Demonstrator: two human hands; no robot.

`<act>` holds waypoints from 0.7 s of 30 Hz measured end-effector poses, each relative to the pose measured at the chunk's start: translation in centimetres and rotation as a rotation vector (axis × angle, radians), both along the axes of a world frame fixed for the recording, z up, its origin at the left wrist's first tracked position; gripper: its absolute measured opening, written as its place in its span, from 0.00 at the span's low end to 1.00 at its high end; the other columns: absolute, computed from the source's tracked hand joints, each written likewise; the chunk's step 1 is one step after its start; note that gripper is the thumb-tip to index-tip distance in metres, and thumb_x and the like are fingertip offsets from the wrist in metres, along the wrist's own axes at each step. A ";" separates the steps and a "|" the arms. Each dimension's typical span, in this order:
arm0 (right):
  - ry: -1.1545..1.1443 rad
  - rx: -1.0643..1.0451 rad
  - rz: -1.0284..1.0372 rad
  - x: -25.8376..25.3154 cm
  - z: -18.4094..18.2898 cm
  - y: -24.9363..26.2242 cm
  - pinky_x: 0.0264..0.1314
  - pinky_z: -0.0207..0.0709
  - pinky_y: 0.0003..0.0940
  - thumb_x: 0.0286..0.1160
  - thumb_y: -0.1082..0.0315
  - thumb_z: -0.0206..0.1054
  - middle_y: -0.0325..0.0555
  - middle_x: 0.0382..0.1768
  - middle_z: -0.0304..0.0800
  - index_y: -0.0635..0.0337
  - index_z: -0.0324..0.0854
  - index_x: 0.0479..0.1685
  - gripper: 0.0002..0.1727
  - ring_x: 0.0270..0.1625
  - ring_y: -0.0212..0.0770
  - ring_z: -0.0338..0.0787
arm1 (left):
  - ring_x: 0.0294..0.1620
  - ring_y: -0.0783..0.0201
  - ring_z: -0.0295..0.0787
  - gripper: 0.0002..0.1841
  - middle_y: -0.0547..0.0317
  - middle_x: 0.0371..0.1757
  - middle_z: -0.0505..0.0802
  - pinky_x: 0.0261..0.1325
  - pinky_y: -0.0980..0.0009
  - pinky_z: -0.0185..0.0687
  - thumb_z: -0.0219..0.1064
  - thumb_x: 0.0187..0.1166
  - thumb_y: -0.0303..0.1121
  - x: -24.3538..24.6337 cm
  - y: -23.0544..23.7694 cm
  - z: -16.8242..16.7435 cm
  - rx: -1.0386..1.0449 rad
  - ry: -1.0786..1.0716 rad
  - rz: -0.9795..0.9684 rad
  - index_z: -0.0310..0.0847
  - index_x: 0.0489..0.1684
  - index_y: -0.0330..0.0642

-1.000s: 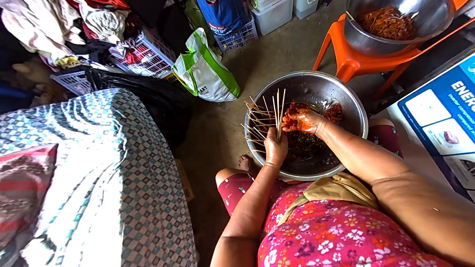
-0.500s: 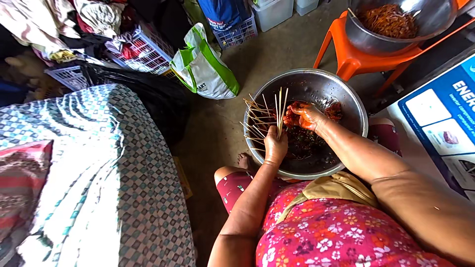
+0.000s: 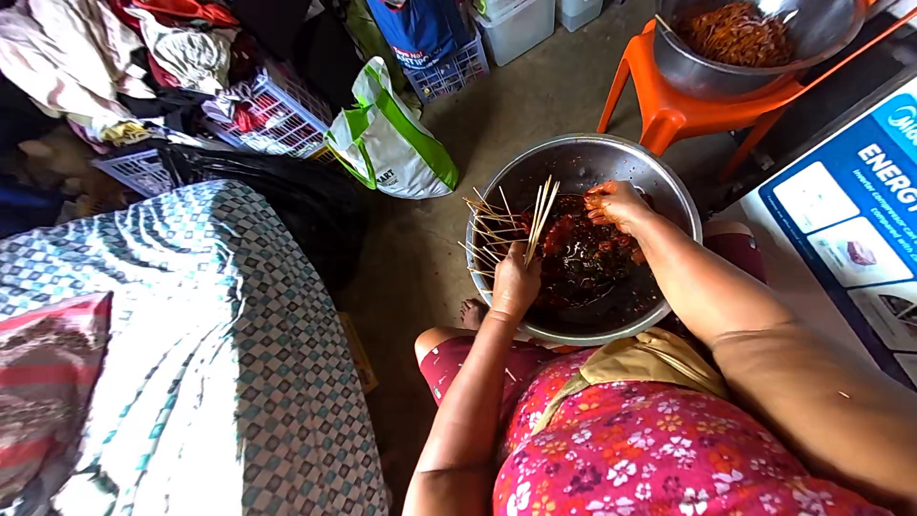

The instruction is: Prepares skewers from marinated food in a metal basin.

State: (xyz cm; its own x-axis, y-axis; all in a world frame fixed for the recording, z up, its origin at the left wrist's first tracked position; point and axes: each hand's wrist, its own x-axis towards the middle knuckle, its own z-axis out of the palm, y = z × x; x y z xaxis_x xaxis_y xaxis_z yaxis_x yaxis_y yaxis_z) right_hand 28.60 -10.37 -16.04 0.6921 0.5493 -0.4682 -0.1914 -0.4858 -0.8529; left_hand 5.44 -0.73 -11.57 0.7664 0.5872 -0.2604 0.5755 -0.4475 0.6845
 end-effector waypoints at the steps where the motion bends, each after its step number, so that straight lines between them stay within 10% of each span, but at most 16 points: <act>1: -0.107 -0.077 0.017 0.7 -0.3 -0.3 0.58 0.83 0.50 0.83 0.69 0.66 0.62 0.59 0.86 0.67 0.80 0.67 0.18 0.52 0.51 0.88 | 0.39 0.47 0.93 0.16 0.40 0.41 0.92 0.51 0.45 0.88 0.62 0.85 0.31 -0.1 0.7 0.7 0.025 0.068 -0.092 0.78 0.66 0.34; 5: -0.380 -0.402 0.239 1.9 -2.2 -0.6 0.66 0.72 0.77 0.71 0.70 0.72 0.70 0.57 0.89 0.66 0.89 0.54 0.15 0.66 0.71 0.85 | 0.51 0.40 0.92 0.16 0.36 0.49 0.92 0.60 0.39 0.83 0.61 0.87 0.33 0.2 3.4 1.7 0.140 0.335 -0.376 0.83 0.64 0.34; 10: -0.449 -0.533 0.422 0.9 -2.7 0.1 0.66 0.75 0.73 0.73 0.69 0.70 0.68 0.59 0.88 0.66 0.89 0.52 0.13 0.67 0.68 0.86 | 0.49 0.29 0.90 0.16 0.31 0.44 0.91 0.50 0.29 0.81 0.59 0.90 0.39 -0.3 4.8 4.3 0.329 0.326 -0.171 0.82 0.58 0.35; 14: -0.526 -0.502 0.524 -0.3 -4.2 0.9 0.71 0.73 0.72 0.70 0.72 0.72 0.68 0.66 0.85 0.61 0.83 0.69 0.24 0.73 0.69 0.82 | 0.37 0.36 0.91 0.15 0.37 0.33 0.90 0.38 0.36 0.82 0.55 0.90 0.38 -0.4 2.6 6.3 0.439 0.089 0.054 0.80 0.52 0.34; 21: -0.385 -0.359 0.361 0.4 -5.6 1.3 0.65 0.77 0.71 0.73 0.72 0.69 0.70 0.55 0.89 0.70 0.87 0.51 0.12 0.62 0.67 0.88 | 0.32 0.57 0.85 0.13 0.51 0.30 0.87 0.44 0.54 0.83 0.60 0.88 0.35 1.5 -2.8 -0.6 -0.044 -0.186 0.091 0.84 0.47 0.33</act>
